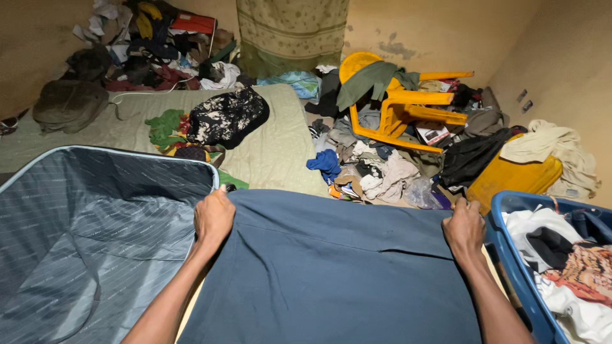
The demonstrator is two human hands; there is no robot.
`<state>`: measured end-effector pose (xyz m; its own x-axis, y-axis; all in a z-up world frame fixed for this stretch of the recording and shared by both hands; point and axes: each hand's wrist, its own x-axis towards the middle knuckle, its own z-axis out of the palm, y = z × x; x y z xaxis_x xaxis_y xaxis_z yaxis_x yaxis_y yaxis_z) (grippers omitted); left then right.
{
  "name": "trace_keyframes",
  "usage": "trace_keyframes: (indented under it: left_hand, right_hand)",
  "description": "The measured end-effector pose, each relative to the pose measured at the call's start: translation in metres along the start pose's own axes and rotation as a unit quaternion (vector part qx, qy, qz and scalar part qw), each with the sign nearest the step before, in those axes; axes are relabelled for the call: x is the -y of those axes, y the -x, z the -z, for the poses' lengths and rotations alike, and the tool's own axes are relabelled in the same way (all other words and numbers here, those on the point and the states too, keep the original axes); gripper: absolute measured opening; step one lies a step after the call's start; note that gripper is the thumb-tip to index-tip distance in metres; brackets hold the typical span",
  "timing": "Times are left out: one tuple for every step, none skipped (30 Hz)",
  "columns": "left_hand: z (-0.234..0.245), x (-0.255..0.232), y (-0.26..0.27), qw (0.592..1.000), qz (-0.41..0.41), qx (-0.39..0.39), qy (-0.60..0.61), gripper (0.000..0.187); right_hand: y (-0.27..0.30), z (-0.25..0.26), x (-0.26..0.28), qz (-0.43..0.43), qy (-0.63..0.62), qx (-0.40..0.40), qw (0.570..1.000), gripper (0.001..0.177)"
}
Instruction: The person takes a pair of trousers from a bin, spreads them on a table, and folds them into a tight roll by hand before placing them into a suitcase.
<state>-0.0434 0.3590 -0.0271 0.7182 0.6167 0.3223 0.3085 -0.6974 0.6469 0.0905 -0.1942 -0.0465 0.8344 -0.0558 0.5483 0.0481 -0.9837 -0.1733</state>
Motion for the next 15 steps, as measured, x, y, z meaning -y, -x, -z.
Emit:
trace_keyframes:
  left_hand:
    - [-0.001, 0.005, -0.003, 1.000, -0.005, -0.015, 0.020, 0.043]
    - [-0.003, 0.009, -0.006, 1.000, -0.007, -0.011, 0.018, 0.043]
    - [-0.004, 0.011, -0.010, 1.000, -0.009, -0.008, 0.016, 0.043]
    - [-0.005, 0.012, -0.012, 1.000, -0.012, -0.005, 0.014, 0.043]
    - [-0.005, 0.014, -0.013, 1.000, -0.005, 0.001, 0.017, 0.044]
    - [-0.007, 0.014, -0.014, 1.000, 0.003, 0.007, 0.022, 0.045]
    - [-0.007, 0.015, -0.014, 1.000, 0.011, 0.013, 0.026, 0.046]
    - [-0.008, 0.015, -0.014, 1.000, 0.004, 0.011, 0.024, 0.046]
    - [-0.009, 0.015, -0.015, 1.000, -0.002, 0.009, 0.022, 0.046]
    - [-0.008, 0.016, -0.014, 1.000, -0.007, 0.007, 0.020, 0.046]
    - [-0.008, 0.016, -0.012, 0.999, -0.004, 0.007, 0.034, 0.040]
    - [-0.005, 0.017, -0.010, 0.999, -0.002, 0.007, 0.046, 0.035]
    - [-0.002, 0.016, -0.008, 0.998, 0.000, 0.007, 0.059, 0.032]
    - [0.002, 0.014, -0.003, 0.999, -0.011, 0.016, 0.044, 0.030]
    - [0.009, 0.010, 0.003, 0.999, -0.023, 0.024, 0.029, 0.031]
  right_hand:
    - [-0.001, 0.000, -0.001, -0.011, -0.006, -0.004, 1.000, 0.029]
    - [-0.002, -0.001, -0.001, -0.021, -0.012, -0.008, 1.000, 0.030]
    - [-0.004, -0.001, -0.001, -0.031, -0.019, -0.013, 0.999, 0.030]
    - [-0.006, -0.001, -0.001, -0.032, -0.017, 0.003, 0.999, 0.030]
    - [-0.009, -0.002, -0.001, -0.033, -0.015, 0.018, 0.999, 0.030]
    - [-0.012, -0.002, -0.002, -0.033, -0.013, 0.034, 0.999, 0.030]
    - [-0.013, -0.003, -0.002, -0.028, -0.012, 0.031, 0.999, 0.029]
    - [-0.015, -0.004, -0.003, -0.024, -0.011, 0.028, 0.999, 0.028]
    - [-0.017, -0.005, -0.003, -0.019, -0.011, 0.025, 0.999, 0.028]
    - [-0.018, -0.005, -0.003, -0.022, -0.008, 0.027, 0.999, 0.028]
    - [-0.019, -0.004, -0.002, -0.024, -0.006, 0.029, 0.999, 0.029]
    - [-0.019, -0.003, 0.000, -0.028, -0.004, 0.032, 0.999, 0.029]
    - [-0.016, -0.001, 0.003, 0.007, 0.020, 0.016, 1.000, 0.031]
    - [-0.014, 0.004, 0.006, 0.042, 0.044, -0.001, 0.998, 0.032]
    - [-0.013, 0.010, 0.012, 0.077, 0.067, -0.018, 0.995, 0.033]
